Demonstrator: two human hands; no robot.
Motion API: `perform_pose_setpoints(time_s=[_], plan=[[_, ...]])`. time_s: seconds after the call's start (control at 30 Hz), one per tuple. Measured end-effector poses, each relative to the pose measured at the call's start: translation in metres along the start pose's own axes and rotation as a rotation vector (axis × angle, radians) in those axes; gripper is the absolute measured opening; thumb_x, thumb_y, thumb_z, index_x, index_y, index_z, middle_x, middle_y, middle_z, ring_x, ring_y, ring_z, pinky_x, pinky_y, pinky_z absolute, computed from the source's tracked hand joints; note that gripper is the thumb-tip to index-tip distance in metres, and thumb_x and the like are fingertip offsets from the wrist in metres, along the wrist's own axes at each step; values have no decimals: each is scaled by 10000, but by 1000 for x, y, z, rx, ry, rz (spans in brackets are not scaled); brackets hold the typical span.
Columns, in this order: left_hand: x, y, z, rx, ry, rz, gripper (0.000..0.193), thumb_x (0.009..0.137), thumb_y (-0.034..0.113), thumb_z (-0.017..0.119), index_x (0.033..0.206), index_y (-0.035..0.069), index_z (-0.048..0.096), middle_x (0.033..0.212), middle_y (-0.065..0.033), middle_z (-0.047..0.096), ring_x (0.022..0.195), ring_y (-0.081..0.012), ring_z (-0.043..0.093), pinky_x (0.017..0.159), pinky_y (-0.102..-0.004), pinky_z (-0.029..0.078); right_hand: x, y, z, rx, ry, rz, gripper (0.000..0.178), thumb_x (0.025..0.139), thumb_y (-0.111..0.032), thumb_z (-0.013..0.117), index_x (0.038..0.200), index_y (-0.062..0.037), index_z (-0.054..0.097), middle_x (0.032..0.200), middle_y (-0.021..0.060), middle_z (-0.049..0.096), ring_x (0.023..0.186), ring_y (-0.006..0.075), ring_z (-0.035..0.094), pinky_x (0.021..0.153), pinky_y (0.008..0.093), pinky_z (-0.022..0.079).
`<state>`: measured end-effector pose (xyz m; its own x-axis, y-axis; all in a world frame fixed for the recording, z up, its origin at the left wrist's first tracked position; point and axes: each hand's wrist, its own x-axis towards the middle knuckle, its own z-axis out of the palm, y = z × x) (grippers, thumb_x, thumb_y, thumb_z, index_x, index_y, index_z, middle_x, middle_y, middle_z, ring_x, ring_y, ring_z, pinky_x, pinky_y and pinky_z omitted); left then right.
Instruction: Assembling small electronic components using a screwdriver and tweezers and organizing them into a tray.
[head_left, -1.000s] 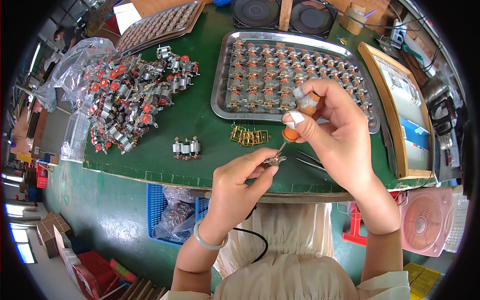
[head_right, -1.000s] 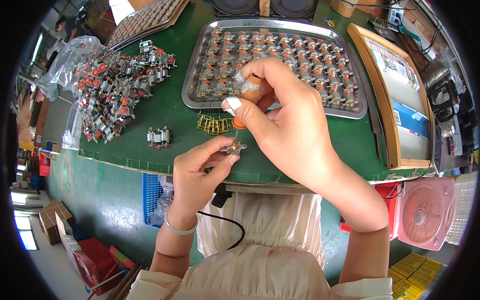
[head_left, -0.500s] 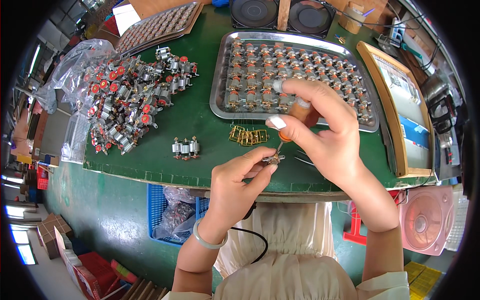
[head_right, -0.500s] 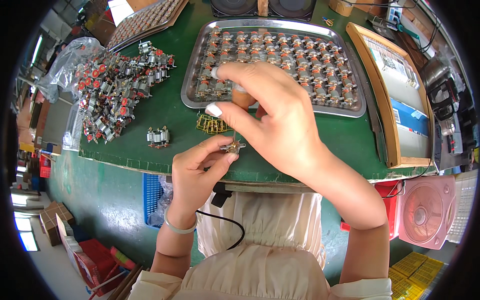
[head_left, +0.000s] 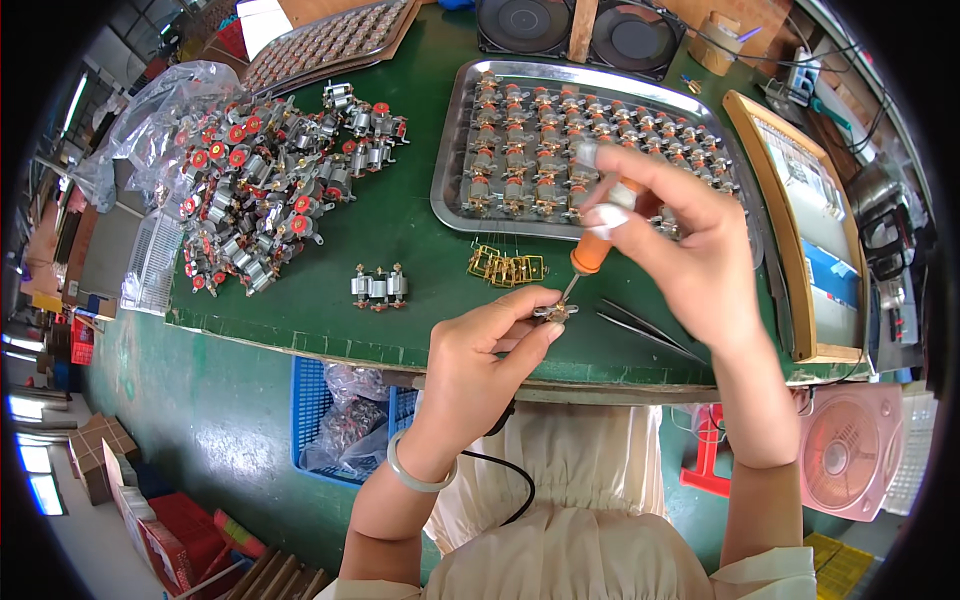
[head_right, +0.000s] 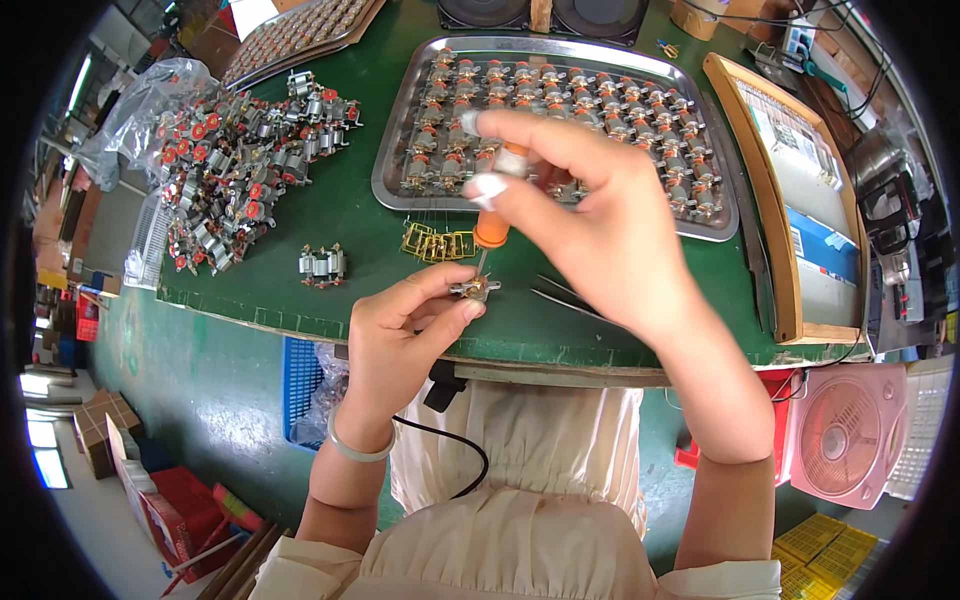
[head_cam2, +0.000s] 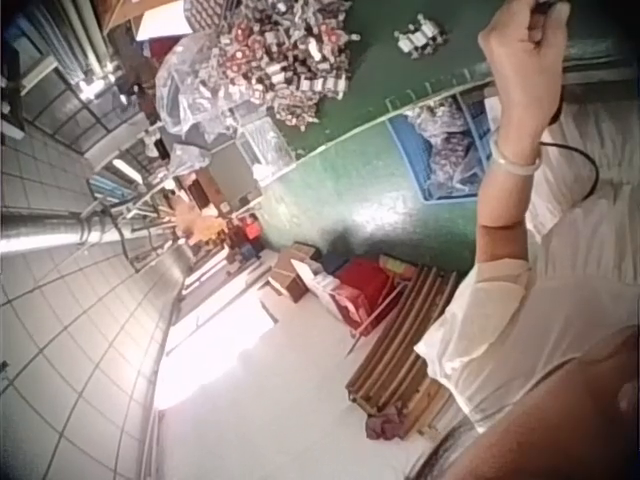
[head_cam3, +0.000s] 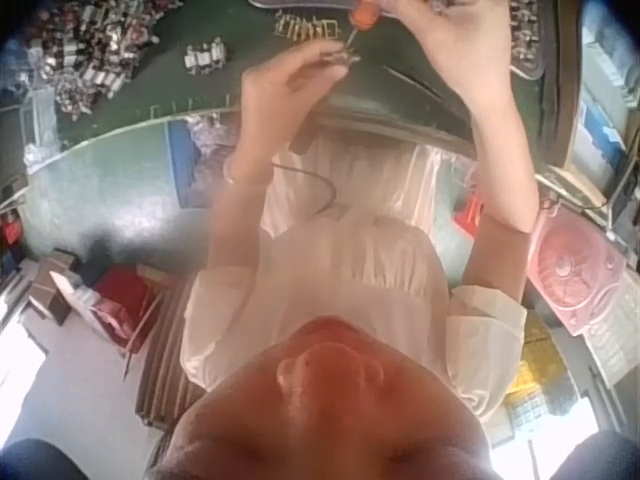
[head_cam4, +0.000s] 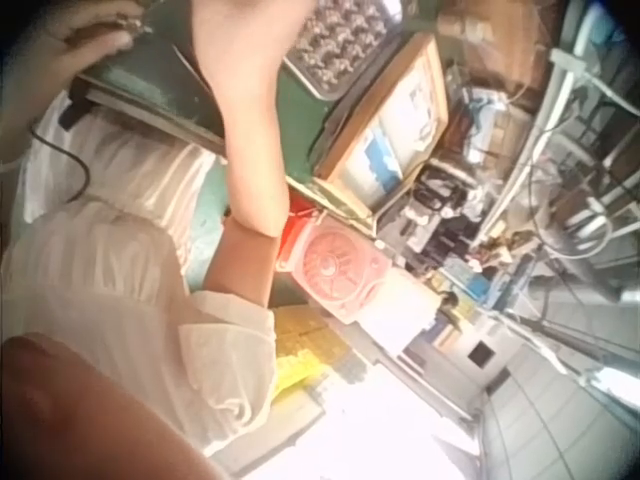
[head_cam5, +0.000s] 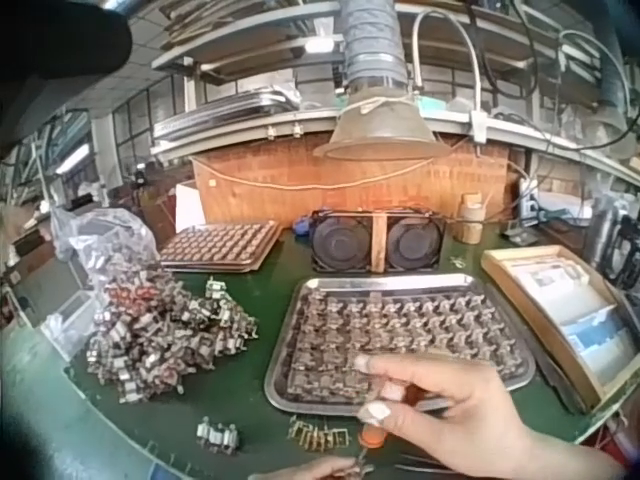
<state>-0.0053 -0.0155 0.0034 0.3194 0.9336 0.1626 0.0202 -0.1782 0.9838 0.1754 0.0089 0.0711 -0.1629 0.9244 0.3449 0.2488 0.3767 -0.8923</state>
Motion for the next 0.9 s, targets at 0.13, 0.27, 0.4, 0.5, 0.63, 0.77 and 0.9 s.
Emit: perform_pose_setpoints(time_s=[0.13, 0.27, 0.4, 0.5, 0.63, 0.77, 0.9], plan=[[0, -1, -1, -2, -14, -22, 274, 761, -65, 619, 1032, -48, 581, 921, -86, 630, 810, -110, 606, 729, -219, 498, 2, 5, 6, -59, 41, 20, 346, 797, -85, 602, 1132, -21, 546, 979, 95, 595, 771, 100, 549, 725, 232, 430], [-1, 0, -1, 6, -10, -11, 274, 762, -67, 616, 1034, -49, 580, 919, -85, 630, 807, -109, 606, 715, -213, 496, -1, 3, 2, 23, 3, -19, 330, 806, -108, 601, 1123, -27, 556, 951, 82, 602, 788, 93, 545, 726, 240, 428], [1, 0, 1, 2, -8, 2, 274, 762, -67, 615, 1033, -49, 581, 920, -83, 630, 801, -105, 605, 701, -207, 494, 1, 12, -3, -318, -8, -179, 418, 857, -113, 514, 1257, -20, 433, 1136, 153, 552, 825, 132, 553, 786, 286, 441], [0, -1, -1, 12, -13, 9, 270, 763, -73, 610, 1030, -48, 583, 923, -85, 630, 801, -108, 607, 707, -209, 498, 3, 6, -9, 321, -215, 17, 428, 834, -34, 500, 1254, 3, 428, 1116, 163, 552, 849, 152, 574, 807, 302, 448], [-2, -3, -1, 22, 16, 36, 249, 764, -23, 611, 1011, -27, 583, 839, -105, 641, 751, -116, 627, 694, -253, 525, 5, 6, -5, 213, -145, 107, 247, 816, -101, 583, 1036, -3, 529, 964, 107, 597, 778, 122, 572, 745, 280, 446], [0, -3, 3, 1, 11, 53, 246, 764, -25, 611, 1008, -28, 583, 834, -104, 635, 754, -114, 624, 691, -251, 524, 8, 14, 5, 126, 11, 217, 243, 789, -244, 661, 736, -50, 524, 726, 51, 609, 641, 71, 557, 608, 210, 392], [-3, -4, 1, 12, 15, 40, 245, 764, -25, 610, 1008, -28, 582, 842, -105, 634, 756, -116, 622, 696, -251, 523, 8, 7, 18, -176, 159, 221, 338, 799, -328, 641, 658, -54, 504, 436, 8, 497, 463, 62, 485, 529, 219, 361]])
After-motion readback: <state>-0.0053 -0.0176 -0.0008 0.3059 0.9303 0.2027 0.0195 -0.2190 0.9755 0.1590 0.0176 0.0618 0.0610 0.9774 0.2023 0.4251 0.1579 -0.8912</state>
